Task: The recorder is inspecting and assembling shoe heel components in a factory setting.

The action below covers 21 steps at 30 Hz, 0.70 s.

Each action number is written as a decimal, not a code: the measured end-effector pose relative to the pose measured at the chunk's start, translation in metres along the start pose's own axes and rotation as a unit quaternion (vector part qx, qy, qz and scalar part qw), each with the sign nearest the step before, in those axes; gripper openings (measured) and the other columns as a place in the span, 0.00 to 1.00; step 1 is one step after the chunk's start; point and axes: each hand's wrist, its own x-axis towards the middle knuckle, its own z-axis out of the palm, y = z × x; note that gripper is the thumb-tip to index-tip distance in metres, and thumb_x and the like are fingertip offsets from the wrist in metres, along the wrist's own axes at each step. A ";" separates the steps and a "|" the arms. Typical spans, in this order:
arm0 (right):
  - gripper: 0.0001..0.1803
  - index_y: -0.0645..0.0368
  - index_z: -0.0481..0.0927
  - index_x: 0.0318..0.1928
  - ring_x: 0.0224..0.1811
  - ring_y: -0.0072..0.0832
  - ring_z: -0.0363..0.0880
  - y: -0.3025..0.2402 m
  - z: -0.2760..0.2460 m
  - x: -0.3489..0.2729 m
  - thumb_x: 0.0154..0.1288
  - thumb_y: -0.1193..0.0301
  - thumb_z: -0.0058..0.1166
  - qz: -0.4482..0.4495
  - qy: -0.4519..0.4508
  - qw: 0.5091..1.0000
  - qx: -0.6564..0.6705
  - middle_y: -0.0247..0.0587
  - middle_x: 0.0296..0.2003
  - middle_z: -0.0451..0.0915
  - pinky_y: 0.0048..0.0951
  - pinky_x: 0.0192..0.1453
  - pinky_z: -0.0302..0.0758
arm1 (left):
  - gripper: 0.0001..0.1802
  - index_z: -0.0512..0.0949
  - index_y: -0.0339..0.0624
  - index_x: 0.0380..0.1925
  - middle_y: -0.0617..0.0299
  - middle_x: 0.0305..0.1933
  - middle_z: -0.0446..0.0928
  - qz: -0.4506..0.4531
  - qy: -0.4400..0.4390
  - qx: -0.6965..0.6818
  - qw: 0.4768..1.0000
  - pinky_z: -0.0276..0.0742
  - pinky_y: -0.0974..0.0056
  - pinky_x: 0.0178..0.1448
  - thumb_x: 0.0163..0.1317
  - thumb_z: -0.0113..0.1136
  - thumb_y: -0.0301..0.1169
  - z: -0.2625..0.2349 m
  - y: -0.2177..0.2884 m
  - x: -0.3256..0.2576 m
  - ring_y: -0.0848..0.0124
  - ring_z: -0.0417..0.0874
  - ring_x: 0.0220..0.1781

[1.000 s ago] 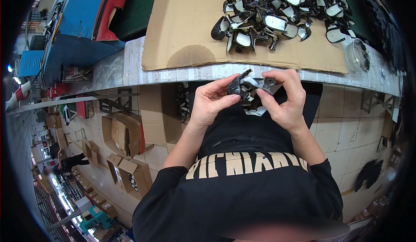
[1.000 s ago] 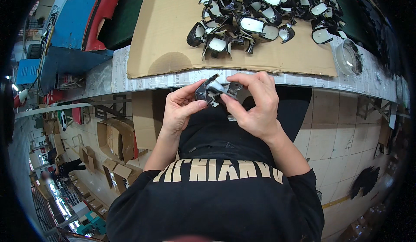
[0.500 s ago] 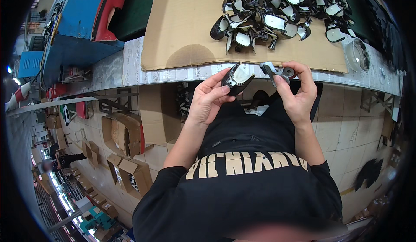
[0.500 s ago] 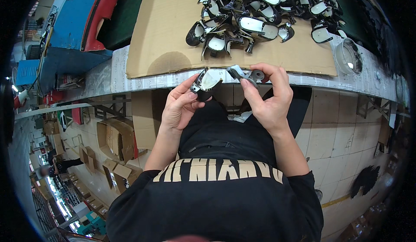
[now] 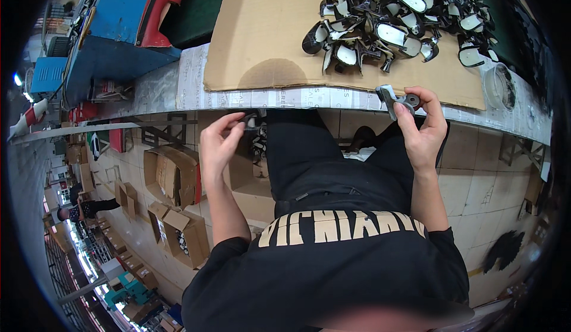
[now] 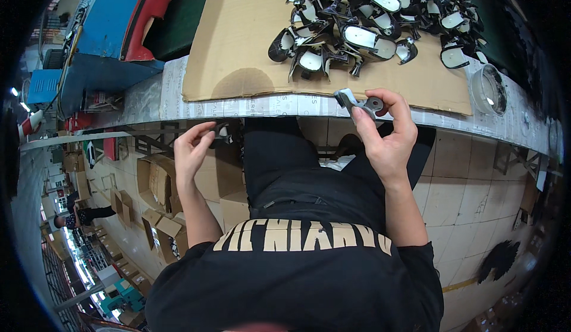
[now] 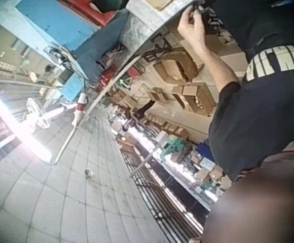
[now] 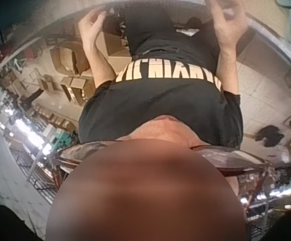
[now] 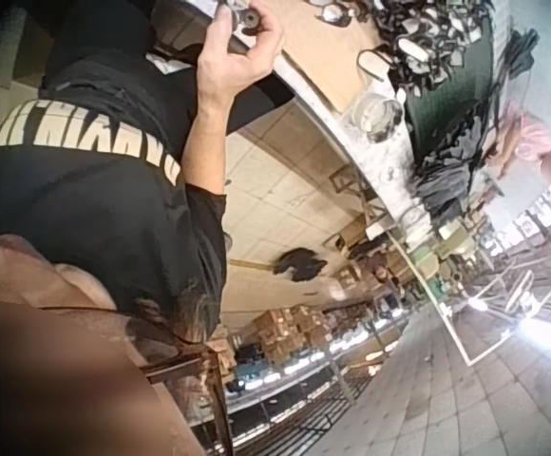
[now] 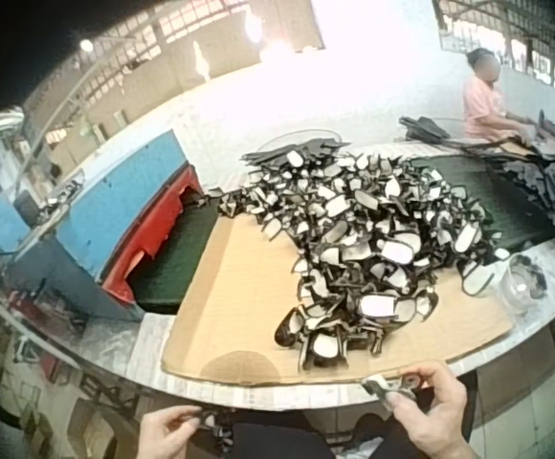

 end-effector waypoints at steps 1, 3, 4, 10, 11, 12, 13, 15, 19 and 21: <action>0.16 0.61 0.82 0.49 0.37 0.20 0.74 0.001 0.001 0.001 0.61 0.77 0.69 -0.001 -0.002 1.000 0.003 0.32 0.37 0.79 0.24 0.47 0.72 | 0.15 0.88 0.38 0.48 0.55 0.46 0.88 0.005 0.046 0.063 0.997 0.79 0.66 0.55 0.63 0.69 0.30 -0.007 -0.002 0.001 0.69 0.88 0.47; 0.16 0.61 0.82 0.49 0.38 0.20 0.74 0.001 0.003 0.001 0.61 0.77 0.69 0.006 -0.010 1.000 0.000 0.32 0.37 0.79 0.24 0.48 0.72 | 0.17 0.88 0.40 0.48 0.53 0.47 0.87 0.109 0.087 0.185 0.973 0.78 0.60 0.58 0.60 0.72 0.35 -0.012 -0.002 0.007 0.59 0.87 0.51; 0.16 0.61 0.82 0.49 0.38 0.20 0.74 0.001 0.004 0.001 0.61 0.77 0.69 0.005 -0.010 1.000 0.001 0.32 0.37 0.79 0.24 0.48 0.72 | 0.18 0.87 0.39 0.48 0.53 0.48 0.87 0.143 0.102 0.188 0.966 0.78 0.58 0.59 0.60 0.72 0.36 -0.009 0.002 0.011 0.56 0.86 0.52; 0.16 0.61 0.82 0.49 0.38 0.20 0.74 -0.006 0.006 -0.004 0.61 0.76 0.69 -0.005 -0.017 1.000 0.003 0.32 0.36 0.79 0.24 0.47 0.72 | 0.24 0.84 0.35 0.55 0.46 0.54 0.85 0.223 0.062 -0.059 0.971 0.78 0.61 0.62 0.61 0.72 0.35 0.067 0.057 0.068 0.59 0.86 0.57; 0.16 0.61 0.82 0.49 0.38 0.20 0.74 -0.007 0.004 -0.006 0.60 0.76 0.69 0.001 -0.015 1.000 0.002 0.32 0.37 0.79 0.24 0.47 0.72 | 0.25 0.83 0.34 0.55 0.45 0.55 0.85 0.249 0.075 -0.067 0.963 0.77 0.61 0.63 0.61 0.72 0.35 0.083 0.065 0.082 0.58 0.85 0.58; 0.16 0.61 0.82 0.49 0.38 0.20 0.74 -0.009 0.003 -0.008 0.60 0.76 0.69 0.007 -0.016 1.000 0.003 0.32 0.37 0.79 0.24 0.47 0.72 | 0.25 0.83 0.34 0.55 0.45 0.55 0.85 0.251 0.076 -0.069 0.963 0.77 0.61 0.63 0.61 0.72 0.35 0.098 0.069 0.097 0.58 0.85 0.58; 0.16 0.62 0.82 0.49 0.38 0.20 0.74 -0.011 0.002 -0.010 0.60 0.76 0.69 0.007 -0.014 1.000 -0.003 0.33 0.37 0.79 0.24 0.46 0.72 | 0.25 0.83 0.32 0.55 0.45 0.56 0.84 0.277 0.109 -0.036 0.954 0.77 0.61 0.64 0.61 0.72 0.35 0.114 0.070 0.114 0.57 0.85 0.59; 0.16 0.62 0.82 0.49 0.37 0.20 0.75 -0.014 0.001 -0.014 0.60 0.77 0.68 0.008 -0.013 1.000 0.001 0.33 0.37 0.79 0.23 0.46 0.72 | 0.26 0.83 0.31 0.55 0.45 0.58 0.84 0.302 0.142 -0.006 0.942 0.77 0.61 0.64 0.61 0.72 0.35 0.135 0.064 0.135 0.55 0.85 0.60; 0.16 0.63 0.81 0.49 0.37 0.19 0.75 -0.011 -0.005 -0.017 0.60 0.78 0.68 0.006 -0.010 1.000 -0.003 0.33 0.37 0.79 0.22 0.45 0.73 | 0.21 0.84 0.29 0.53 0.52 0.53 0.86 0.202 0.059 -0.237 0.948 0.80 0.66 0.59 0.62 0.71 0.29 0.145 0.069 0.134 0.65 0.87 0.52; 0.16 0.63 0.81 0.49 0.37 0.19 0.75 -0.009 -0.006 -0.017 0.60 0.78 0.68 0.011 -0.008 1.000 -0.003 0.33 0.37 0.79 0.22 0.45 0.73 | 0.16 0.85 0.29 0.52 0.58 0.47 0.87 0.163 0.055 -0.380 0.909 0.80 0.72 0.52 0.65 0.69 0.21 0.137 0.075 0.117 0.76 0.85 0.45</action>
